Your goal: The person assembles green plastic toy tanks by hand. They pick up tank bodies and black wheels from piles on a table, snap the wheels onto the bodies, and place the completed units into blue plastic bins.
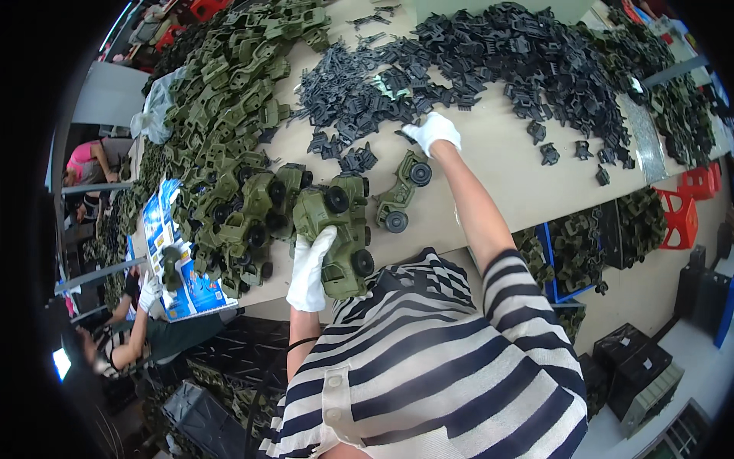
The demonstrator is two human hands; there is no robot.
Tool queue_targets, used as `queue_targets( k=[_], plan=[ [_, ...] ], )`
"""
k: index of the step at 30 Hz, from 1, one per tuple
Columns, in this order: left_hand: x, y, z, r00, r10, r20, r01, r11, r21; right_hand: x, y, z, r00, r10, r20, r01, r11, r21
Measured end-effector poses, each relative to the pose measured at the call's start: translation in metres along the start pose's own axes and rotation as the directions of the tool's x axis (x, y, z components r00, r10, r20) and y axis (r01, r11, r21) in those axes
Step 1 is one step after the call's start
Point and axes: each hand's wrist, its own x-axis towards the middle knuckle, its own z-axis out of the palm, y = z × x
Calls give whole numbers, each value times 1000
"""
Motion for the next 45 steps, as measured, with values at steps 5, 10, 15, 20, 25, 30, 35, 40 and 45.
queue_targets(
  k=[5,10,15,20,25,30,35,40,45],
  plan=[
    [-2,10,8,994,72,80,-73,997,3,51,1,27,983,-28,179,71,970,-234],
    [-1,34,18,961,-19,277,12,1000,28,-20,3,-18,944,-317,88,207,779,592],
    [-5,41,37,887,-123,444,92,992,92,-133,-46,-64,696,-691,194,403,600,691],
    [-1,47,38,848,-238,474,192,971,144,-128,-31,-93,295,-824,484,522,564,641],
    [-7,51,40,846,-254,469,215,967,137,-118,-20,-71,435,-760,483,219,610,761],
    [-2,42,35,845,-291,449,281,955,92,-123,-20,-64,463,-695,551,28,632,774],
    [-2,40,37,866,-288,408,284,956,73,-123,-9,-34,459,-781,423,-92,431,897],
    [-6,44,44,893,-244,377,212,969,124,-126,-10,-30,468,-781,413,-154,388,909],
    [-7,45,43,884,-245,397,249,968,43,-126,-11,-30,464,-785,411,-179,371,911]
  ],
)
